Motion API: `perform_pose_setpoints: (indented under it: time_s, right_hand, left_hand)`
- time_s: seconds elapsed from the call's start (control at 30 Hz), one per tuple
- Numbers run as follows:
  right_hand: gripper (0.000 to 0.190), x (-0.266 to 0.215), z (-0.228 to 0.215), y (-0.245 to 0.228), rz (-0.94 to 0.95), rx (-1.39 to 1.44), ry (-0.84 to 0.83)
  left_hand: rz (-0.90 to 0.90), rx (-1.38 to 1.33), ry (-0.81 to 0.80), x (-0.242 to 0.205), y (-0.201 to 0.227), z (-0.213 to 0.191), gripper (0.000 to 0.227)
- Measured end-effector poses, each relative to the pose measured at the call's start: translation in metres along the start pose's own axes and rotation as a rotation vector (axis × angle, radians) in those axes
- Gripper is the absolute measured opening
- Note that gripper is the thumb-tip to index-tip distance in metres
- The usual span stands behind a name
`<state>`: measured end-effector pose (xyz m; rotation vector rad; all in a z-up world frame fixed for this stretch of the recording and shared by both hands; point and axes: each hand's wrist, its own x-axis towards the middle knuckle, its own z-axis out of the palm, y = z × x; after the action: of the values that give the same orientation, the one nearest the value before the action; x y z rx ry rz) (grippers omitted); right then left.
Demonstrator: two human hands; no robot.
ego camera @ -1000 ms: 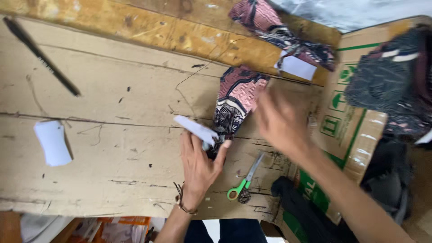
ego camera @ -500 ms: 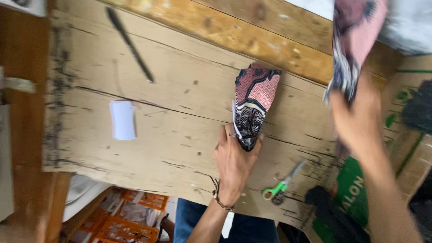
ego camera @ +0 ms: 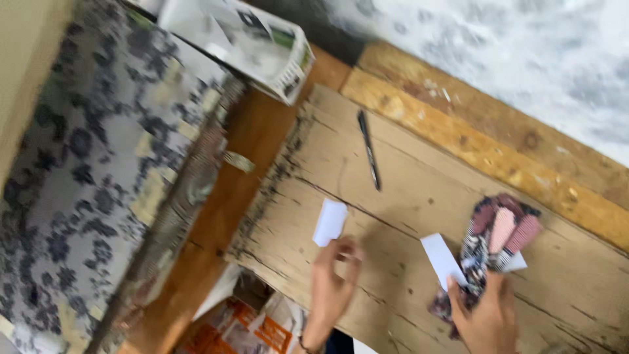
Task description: The person wraps patterned fabric items with a light-colored ribbon, ties the ribbon, and cuts the excess with scissors. They then place the wrapped items into a cardboard box and repeat the process with additional fabric pieces.
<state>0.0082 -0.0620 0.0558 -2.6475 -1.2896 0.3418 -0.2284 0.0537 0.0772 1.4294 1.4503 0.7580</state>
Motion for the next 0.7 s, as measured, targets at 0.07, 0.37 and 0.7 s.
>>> perform_pose_setpoints:
  time_s: [0.07, 0.37, 0.7]
  right_hand:
    - [0.067, 0.006, -0.022, -0.030, -0.013, -0.021, 0.082]
    - [0.041, 0.159, -0.079, -0.326, -0.772, 0.432, 0.108]
    - [0.033, 0.330, -0.019, -0.641, -0.921, 0.403, 0.133]
  left_hand:
    - [0.019, 0.161, 0.195, 0.042, -0.018, -0.042, 0.027]
    - [0.217, 0.409, 0.156, 0.202, -0.123, -0.152, 0.041]
    - [0.221, 0.510, 0.080, 0.232, -0.219, -0.150, 0.041]
